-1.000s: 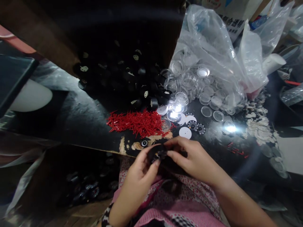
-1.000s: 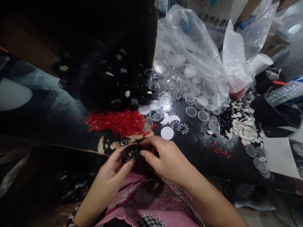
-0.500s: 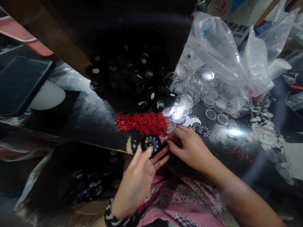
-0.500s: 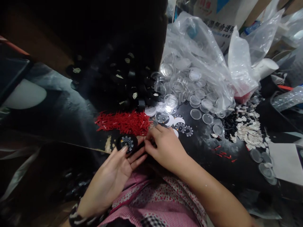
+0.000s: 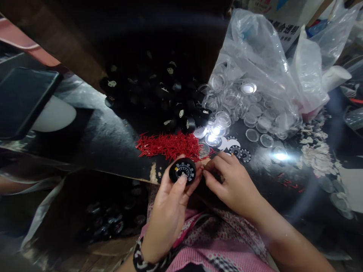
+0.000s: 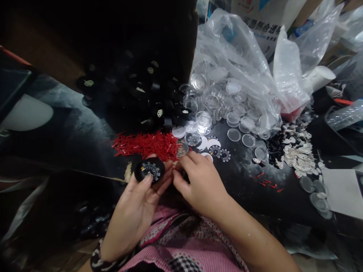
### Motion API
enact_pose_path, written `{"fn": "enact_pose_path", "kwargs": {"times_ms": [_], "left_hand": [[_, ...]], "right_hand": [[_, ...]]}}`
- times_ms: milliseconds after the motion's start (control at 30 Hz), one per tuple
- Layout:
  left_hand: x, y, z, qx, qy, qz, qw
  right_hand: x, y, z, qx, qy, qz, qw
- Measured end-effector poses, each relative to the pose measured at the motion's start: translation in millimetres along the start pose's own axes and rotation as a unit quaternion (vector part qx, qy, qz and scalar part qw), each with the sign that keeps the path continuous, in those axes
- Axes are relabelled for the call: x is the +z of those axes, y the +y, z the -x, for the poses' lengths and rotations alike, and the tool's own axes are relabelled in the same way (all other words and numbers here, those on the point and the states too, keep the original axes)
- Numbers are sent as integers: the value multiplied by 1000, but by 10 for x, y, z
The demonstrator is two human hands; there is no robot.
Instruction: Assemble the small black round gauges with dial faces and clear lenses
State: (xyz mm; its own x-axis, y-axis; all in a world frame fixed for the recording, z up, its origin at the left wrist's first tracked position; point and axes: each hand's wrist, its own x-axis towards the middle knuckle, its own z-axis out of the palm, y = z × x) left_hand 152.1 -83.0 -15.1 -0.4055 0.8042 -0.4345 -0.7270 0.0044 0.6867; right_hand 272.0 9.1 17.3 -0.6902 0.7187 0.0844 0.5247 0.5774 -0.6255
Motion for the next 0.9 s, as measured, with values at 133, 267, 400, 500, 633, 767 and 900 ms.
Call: {"fn": "enact_pose_path", "kwargs": {"times_ms": [133, 267, 400, 500, 633, 767, 900], "left_hand": [[10, -60, -92, 9, -8, -59, 998], [21, -148, -137, 14, -51, -120, 991], [18, -159, -119, 46, -68, -172, 982], [20, -127, -98, 56, -72, -196, 976], [29, -83, -64, 90, -76, -217, 969], [65, -20, -18, 132, -63, -267, 953], [113, 33, 8, 130, -31, -293, 947]], "right_hand": [[-26, -22, 40, 9, -10, -92, 996], [-30, -43, 41, 23, -12, -58, 998], [-55, -52, 39, 27, -28, -42, 998], [-71, -56, 43, 34, -29, -39, 998], [-69, -63, 65, 34, -24, -55, 998], [-41, -99, 124, 46, -24, -70, 996], [-15, -149, 169, 65, -8, -81, 995]]}}
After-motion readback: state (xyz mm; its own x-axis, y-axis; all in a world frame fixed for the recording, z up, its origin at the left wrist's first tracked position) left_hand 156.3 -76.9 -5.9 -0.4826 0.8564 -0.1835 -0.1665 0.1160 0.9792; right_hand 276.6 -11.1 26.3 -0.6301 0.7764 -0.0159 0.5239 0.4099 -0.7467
